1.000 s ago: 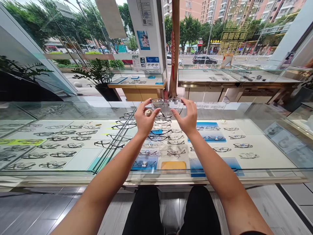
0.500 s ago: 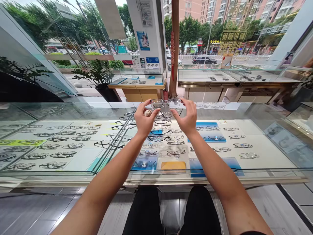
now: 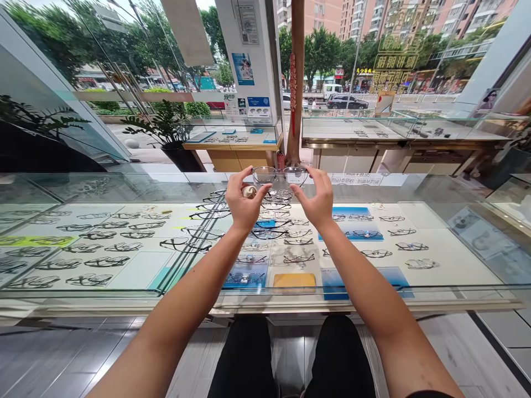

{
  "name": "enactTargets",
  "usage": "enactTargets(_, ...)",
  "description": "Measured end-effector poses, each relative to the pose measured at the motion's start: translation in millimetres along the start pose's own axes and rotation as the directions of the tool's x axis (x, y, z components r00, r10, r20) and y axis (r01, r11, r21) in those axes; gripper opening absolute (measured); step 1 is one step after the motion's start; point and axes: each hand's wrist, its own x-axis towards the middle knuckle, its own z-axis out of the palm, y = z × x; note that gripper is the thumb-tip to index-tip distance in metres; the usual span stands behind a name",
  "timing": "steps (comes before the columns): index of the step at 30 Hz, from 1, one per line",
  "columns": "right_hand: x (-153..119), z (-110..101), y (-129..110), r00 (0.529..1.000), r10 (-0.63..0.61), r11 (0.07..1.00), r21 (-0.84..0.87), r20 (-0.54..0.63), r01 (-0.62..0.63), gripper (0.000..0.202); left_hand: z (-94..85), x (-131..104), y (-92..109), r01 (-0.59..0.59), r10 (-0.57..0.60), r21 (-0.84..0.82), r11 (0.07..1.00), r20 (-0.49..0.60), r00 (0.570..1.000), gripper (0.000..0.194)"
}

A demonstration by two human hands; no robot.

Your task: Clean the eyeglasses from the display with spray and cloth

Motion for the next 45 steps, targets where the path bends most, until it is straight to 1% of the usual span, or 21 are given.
enactTargets(3, -0.8, 0.0, 0.4, 0.999, -0.026, 0.999, -0.022, -0.019, 0.026, 0.059, -0.7, 0.2, 0.4, -0.011, 0.011, -0.027, 1.0, 0.001, 1.0, 0.063)
enactTargets(5, -1.6, 0.0, 1.0, 0.998, -0.054, 0.997, -0.063, -0.033, 0.051, 0.062, -1.2, -0.3, 0.5, 0.009, -0.008, -0.044, 0.999, 0.023, 1.0, 0.066)
enactTargets(9, -3.5, 0.5, 3.1, 0.993, -0.11, 0.98, -0.172, -0.042, 0.102, 0.065, 0.8, -4.0, -1.2, 0.128, -0.122, -0.062, 0.99, 0.098, 0.988, 0.071)
enactTargets(11, -4.1, 1.0, 4.5, 0.987, -0.149, 0.971, -0.195, -0.056, 0.135, 0.065, 3.2, -6.6, -2.5, 0.186, -0.176, -0.088, 0.979, 0.115, 0.978, 0.072)
enactTargets(13, -4.5, 1.7, 5.6, 0.981, -0.181, 0.966, -0.199, -0.067, 0.165, 0.066, 5.3, -8.5, -3.5, 0.217, -0.203, -0.118, 0.969, 0.116, 0.972, 0.073)
enactTargets(17, -5.1, 3.3, 6.2, 0.984, -0.174, 0.965, -0.209, -0.047, 0.161, 0.068, 6.5, -9.5, -2.6, 0.217, -0.202, -0.147, 0.965, 0.107, 0.973, 0.072)
enactTargets(20, -6.2, 5.0, 5.5, 0.987, -0.16, 0.971, -0.182, -0.027, 0.153, 0.07, 5.2, -9.2, -0.4, 0.188, -0.183, -0.12, 0.975, 0.051, 0.982, 0.071)
enactTargets(25, -8.2, 8.1, 3.8, 0.996, -0.09, 0.989, -0.121, -0.003, 0.088, 0.069, 3.7, -9.6, 1.6, 0.089, -0.09, -0.044, 0.995, -0.029, 0.996, 0.071)
enactTargets(27, -8.6, 8.7, 2.0, 0.999, -0.053, 0.995, -0.085, -0.002, 0.053, 0.068, 3.6, -9.8, 1.7, 0.054, -0.054, -0.01, 0.998, -0.048, 0.997, 0.069)
enactTargets(30, -9.2, 8.8, -2.5, 0.999, 0.028, 0.999, -0.024, 0.032, -0.027, 0.069, 3.4, -9.7, 1.4, 0.026, -0.025, 0.021, 0.999, -0.053, 0.998, 0.069)
enactTargets(33, -9.4, 8.7, -7.7, 0.993, 0.104, 0.993, 0.054, 0.05, -0.107, 0.069, 2.9, -9.4, 0.9, 0.032, -0.031, 0.026, 0.999, -0.037, 0.999, 0.071)
enactTargets(37, -8.2, 8.1, -11.9, 0.983, 0.181, 0.972, 0.148, 0.027, -0.183, 0.061, 2.5, -9.5, 0.4, 0.039, -0.039, 0.011, 0.999, -0.024, 0.999, 0.071)
enactTargets(40, -6.8, 7.1, -12.3, 0.971, 0.239, 0.949, 0.211, 0.006, -0.235, 0.059, 2.4, -10.4, -0.4, 0.05, -0.05, 0.006, 0.999, -0.002, 0.999, 0.073)
enactTargets(42, -5.8, 6.8, -11.2, 0.957, 0.29, 0.92, 0.274, 0.003, -0.28, 0.059, 2.4, -11.1, -1.7, 0.072, -0.072, 0.003, 0.997, 0.019, 0.997, 0.074)
enactTargets(45, -3.4, 7.2, -8.1, 0.93, 0.366, 0.848, 0.4, 0.03, -0.347, 0.057, 2.9, -11.5, -4.5, 0.127, -0.126, -0.002, 0.992, 0.045, 0.991, 0.075)
